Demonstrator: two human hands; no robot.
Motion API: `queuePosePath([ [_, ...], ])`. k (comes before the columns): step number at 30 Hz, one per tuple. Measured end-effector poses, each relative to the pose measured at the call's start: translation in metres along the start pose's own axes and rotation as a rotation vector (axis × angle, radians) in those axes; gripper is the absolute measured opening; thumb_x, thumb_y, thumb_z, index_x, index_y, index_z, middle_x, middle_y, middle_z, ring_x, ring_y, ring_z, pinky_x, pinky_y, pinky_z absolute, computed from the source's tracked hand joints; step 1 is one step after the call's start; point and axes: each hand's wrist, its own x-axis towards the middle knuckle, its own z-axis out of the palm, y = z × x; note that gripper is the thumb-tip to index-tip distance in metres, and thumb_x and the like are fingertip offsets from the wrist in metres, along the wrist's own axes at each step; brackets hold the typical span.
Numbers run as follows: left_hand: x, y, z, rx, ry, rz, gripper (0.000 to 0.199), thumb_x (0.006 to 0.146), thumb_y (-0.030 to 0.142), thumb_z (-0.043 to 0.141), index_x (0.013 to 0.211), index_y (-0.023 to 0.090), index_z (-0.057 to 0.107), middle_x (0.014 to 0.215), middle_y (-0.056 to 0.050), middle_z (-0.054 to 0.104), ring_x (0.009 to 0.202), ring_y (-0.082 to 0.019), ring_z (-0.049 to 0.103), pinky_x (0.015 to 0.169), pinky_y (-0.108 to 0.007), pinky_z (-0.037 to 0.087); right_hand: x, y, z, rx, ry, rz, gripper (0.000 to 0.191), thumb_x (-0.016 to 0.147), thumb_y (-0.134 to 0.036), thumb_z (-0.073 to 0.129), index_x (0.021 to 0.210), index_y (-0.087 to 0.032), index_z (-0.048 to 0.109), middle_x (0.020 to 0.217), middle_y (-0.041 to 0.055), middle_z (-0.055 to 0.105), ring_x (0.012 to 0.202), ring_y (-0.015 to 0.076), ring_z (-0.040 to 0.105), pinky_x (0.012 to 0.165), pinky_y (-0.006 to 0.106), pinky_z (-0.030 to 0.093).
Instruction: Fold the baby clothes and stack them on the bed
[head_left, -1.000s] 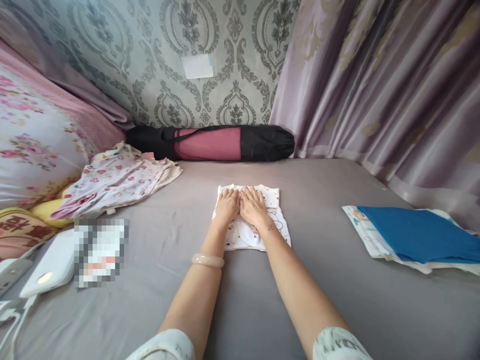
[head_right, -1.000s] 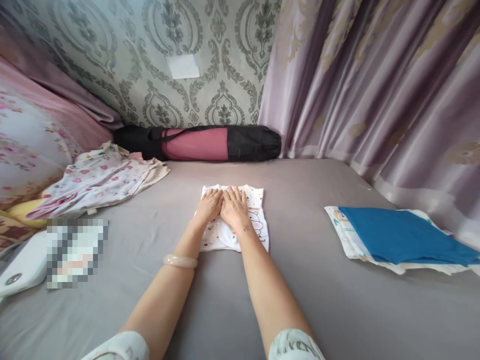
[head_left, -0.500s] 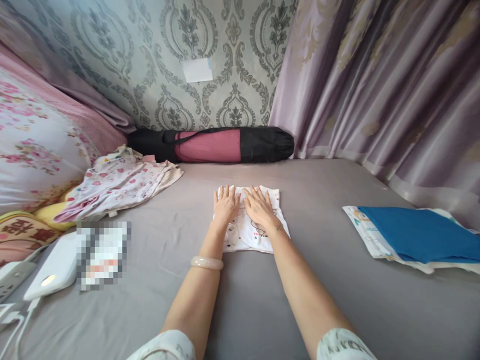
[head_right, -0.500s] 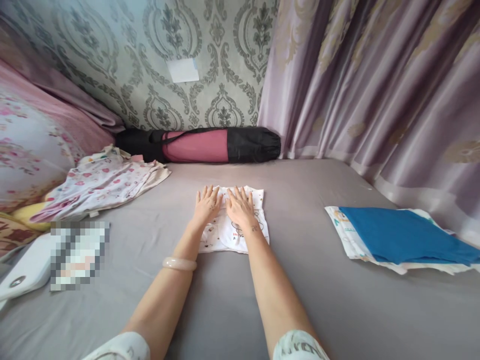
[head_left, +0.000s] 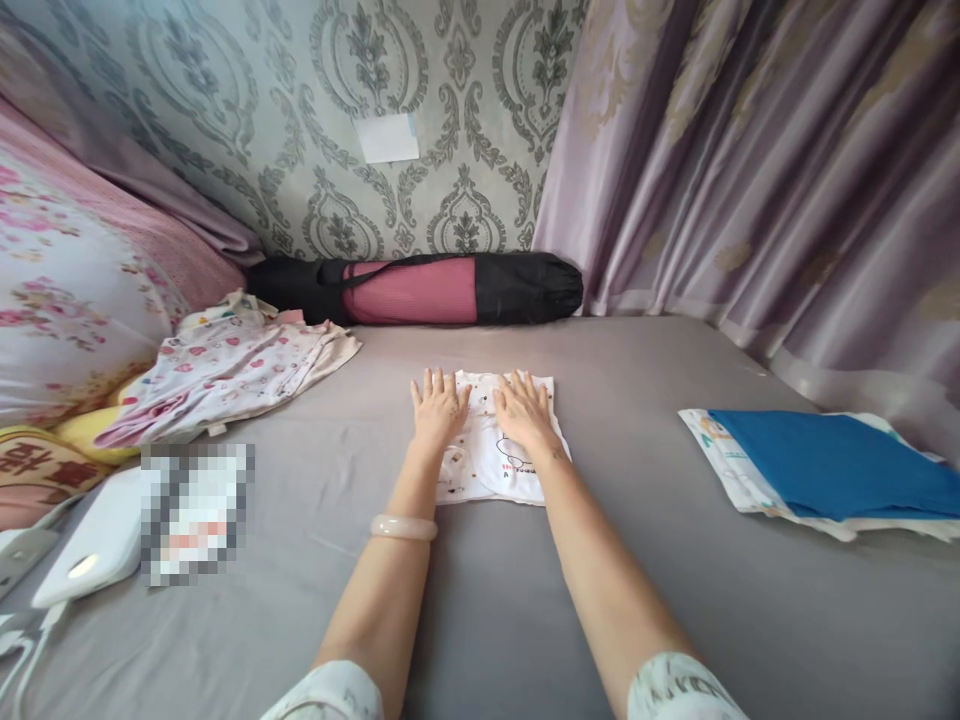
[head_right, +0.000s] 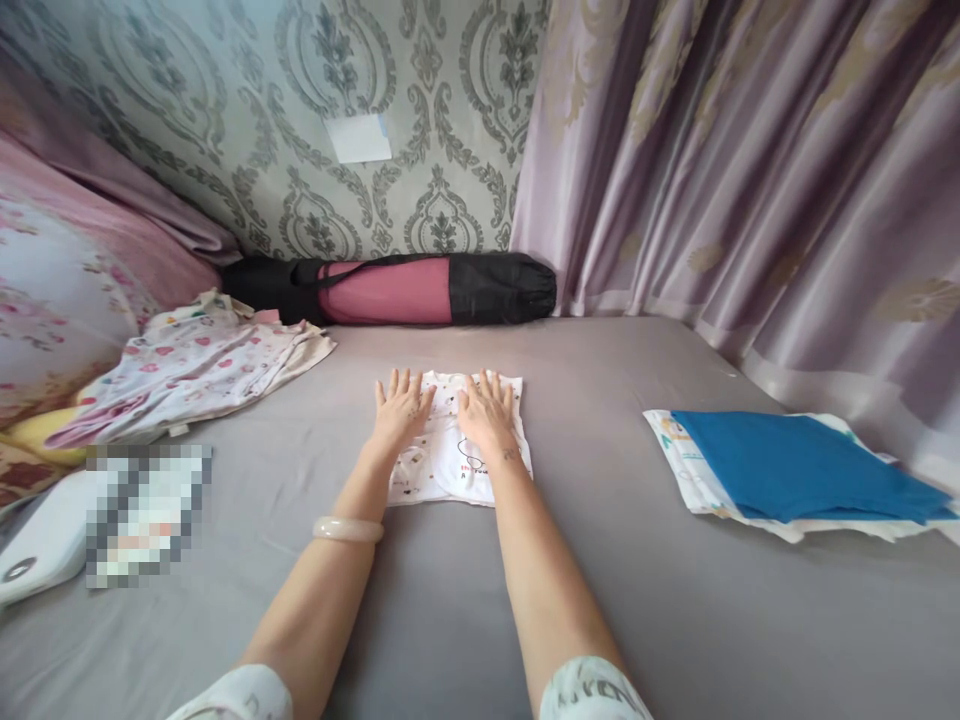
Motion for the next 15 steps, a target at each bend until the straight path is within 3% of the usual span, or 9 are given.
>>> queuePosePath([
  [2,0.001,-0.004,0.0,-0.015,-0.01,-0.029,0.064,0.097,0.05,0.019,0.147,0.014,0.036,0.156,-0.014,0.028,0.147,-0.03,0.014,0.118,-0.054,0.008,0.001,0.005,-0.001,-0.022,0.051,0.087,0.057,0.1,-0.042,0.019,0.152,-0.019,0.03,0.16,0.0084,0.021,0.147,0.0279,0.008,0.117,0.05,0.004],
  [5,0.0,-0.009,0.004,-0.034,-0.106,-0.068,0.071,0.095,0.054,0.019,0.149,0.008,0.03,0.157,-0.017,0.024,0.147,-0.031,0.017,0.118,-0.053,0.011,0.002,0.011,0.001,-0.031,0.002,0.164,0.06,0.1,-0.043,0.02,0.152,-0.016,0.029,0.159,0.0108,0.021,0.147,0.0296,0.011,0.117,0.05,0.006],
  [8,0.0,-0.011,0.008,-0.022,-0.147,-0.077,0.076,0.094,0.056,0.018,0.15,0.006,0.025,0.158,-0.019,0.019,0.147,-0.032,0.015,0.118,-0.054,0.01,0.003,0.012,0.005,-0.038,-0.032,0.176,0.062,0.099,-0.044,0.017,0.153,-0.015,0.027,0.159,0.011,0.02,0.147,0.0293,0.012,0.117,0.05,0.007],
  [11,0.0,-0.013,0.009,-0.026,-0.168,-0.085,0.075,0.093,0.058,0.018,0.151,0.01,0.024,0.159,-0.016,0.017,0.147,-0.032,0.014,0.117,-0.055,0.009,0.003,0.012,0.004,-0.035,-0.042,0.178,0.062,0.099,-0.044,0.017,0.153,-0.015,0.026,0.16,0.0106,0.019,0.147,0.029,0.011,0.117,0.05,0.008],
  [15,0.001,-0.011,0.004,-0.052,-0.147,-0.088,0.073,0.094,0.056,0.018,0.15,0.01,0.026,0.159,-0.017,0.019,0.147,-0.034,0.013,0.116,-0.059,0.01,0.003,0.012,-0.002,-0.012,-0.038,0.188,0.061,0.1,-0.044,0.016,0.152,-0.015,0.027,0.159,0.0112,0.02,0.147,0.0289,0.012,0.117,0.052,0.006],
])
